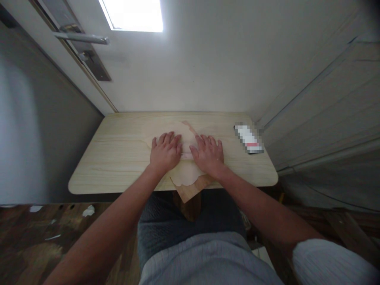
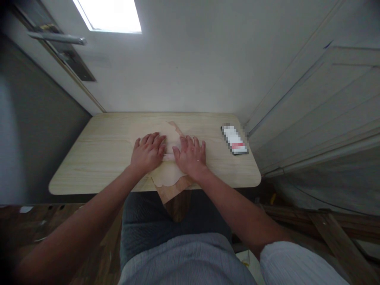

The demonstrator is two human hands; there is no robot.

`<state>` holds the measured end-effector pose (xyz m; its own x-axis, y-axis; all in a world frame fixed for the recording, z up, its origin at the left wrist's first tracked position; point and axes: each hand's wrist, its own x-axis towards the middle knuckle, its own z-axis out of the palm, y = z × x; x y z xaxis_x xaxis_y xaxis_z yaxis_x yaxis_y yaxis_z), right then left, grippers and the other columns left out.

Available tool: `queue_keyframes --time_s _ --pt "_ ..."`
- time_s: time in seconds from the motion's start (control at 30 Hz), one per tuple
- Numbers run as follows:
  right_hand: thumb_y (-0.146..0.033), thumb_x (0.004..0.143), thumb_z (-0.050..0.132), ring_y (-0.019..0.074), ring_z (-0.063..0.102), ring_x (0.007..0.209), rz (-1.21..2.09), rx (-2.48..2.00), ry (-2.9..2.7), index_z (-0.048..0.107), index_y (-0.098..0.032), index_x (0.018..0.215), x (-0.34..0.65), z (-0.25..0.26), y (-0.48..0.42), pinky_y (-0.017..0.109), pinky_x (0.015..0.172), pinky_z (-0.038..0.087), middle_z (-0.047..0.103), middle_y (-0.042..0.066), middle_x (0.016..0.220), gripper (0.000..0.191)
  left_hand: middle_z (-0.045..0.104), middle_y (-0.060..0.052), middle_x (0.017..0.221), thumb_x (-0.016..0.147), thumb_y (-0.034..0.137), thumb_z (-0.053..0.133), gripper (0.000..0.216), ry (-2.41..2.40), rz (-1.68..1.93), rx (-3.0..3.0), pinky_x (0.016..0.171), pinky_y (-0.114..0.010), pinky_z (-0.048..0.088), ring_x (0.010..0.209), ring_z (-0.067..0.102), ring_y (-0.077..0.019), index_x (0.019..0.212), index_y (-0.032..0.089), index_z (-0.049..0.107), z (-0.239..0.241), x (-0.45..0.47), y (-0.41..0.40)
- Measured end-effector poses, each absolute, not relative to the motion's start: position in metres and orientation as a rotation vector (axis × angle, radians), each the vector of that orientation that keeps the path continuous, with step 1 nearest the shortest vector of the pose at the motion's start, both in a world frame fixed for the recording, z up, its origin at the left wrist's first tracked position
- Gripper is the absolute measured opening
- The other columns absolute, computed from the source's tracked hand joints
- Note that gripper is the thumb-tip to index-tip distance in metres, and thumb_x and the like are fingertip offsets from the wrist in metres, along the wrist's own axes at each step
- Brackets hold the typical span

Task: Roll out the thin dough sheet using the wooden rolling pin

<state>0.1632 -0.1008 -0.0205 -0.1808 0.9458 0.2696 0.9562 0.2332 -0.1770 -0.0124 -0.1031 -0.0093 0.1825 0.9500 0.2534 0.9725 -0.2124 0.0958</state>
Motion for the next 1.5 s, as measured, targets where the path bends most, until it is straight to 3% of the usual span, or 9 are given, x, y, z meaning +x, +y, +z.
queue_keyframes --time_s 0.43,0.77,1.03,1.2,1.5 --pt "-0.049 0.103 0.03 0.034 0.039 0.133 -0.073 -1.755 -2.205 0.048 -0.018 0.142 0.165 -0.02 -0.124 0.056 0.112 0.017 0.051 0.013 0.145 0.053 0.05 -0.008 0.148 0.101 0.04 0.029 0.045 -1.9 -0.464 -2.305 0.111 -0.054 0.03 0.136 0.042 -0.029 0.136 0.027 0.053 -0.01 -0.009 -0.123" --pt "-0.048 0.102 0.032 0.0334 0.032 0.141 -0.035 -1.701 -2.209 0.041 -0.017 0.148 0.167 -0.022 -0.15 0.057 0.114 0.013 0.044 0.013 0.152 0.056 0.051 -0.005 0.148 0.101 0.042 0.029 0.044 -1.891 -0.47 -2.328 0.111 -0.053 0.031 0.137 0.042 -0.0281 0.135 0.029 0.055 -0.009 -0.009 -0.145" --pt "-0.046 0.101 0.037 0.0327 0.034 0.141 -0.024 -1.593 -2.196 0.034 -0.015 0.153 0.17 -0.032 -0.182 0.056 0.114 0.017 0.044 0.016 0.152 0.06 0.048 -0.003 0.152 0.101 0.039 0.032 0.045 -1.901 -0.548 -2.405 0.114 -0.049 0.03 0.144 0.034 -0.0264 0.143 0.029 0.049 -0.014 -0.011 -0.174" --pt "-0.048 0.1 0.039 0.0327 0.031 0.143 -0.007 -1.547 -2.229 0.027 -0.015 0.155 0.173 -0.034 -0.21 0.059 0.116 0.013 0.038 0.015 0.156 0.066 0.049 -0.004 0.15 0.102 0.039 0.033 0.046 -1.931 -0.563 -2.426 0.116 -0.05 0.028 0.145 0.031 -0.0266 0.145 0.027 0.046 -0.017 -0.013 -0.195" --pt "-0.046 0.098 0.044 0.0322 0.031 0.144 0.069 -1.476 -2.253 0.033 -0.015 0.153 0.178 -0.032 -0.245 0.061 0.118 0.013 0.04 0.014 0.155 0.064 0.061 -0.007 0.137 0.099 0.036 0.044 0.04 -1.915 -0.646 -2.463 0.116 -0.053 0.026 0.133 0.044 -0.0275 0.137 0.024 0.053 -0.022 -0.017 -0.225"
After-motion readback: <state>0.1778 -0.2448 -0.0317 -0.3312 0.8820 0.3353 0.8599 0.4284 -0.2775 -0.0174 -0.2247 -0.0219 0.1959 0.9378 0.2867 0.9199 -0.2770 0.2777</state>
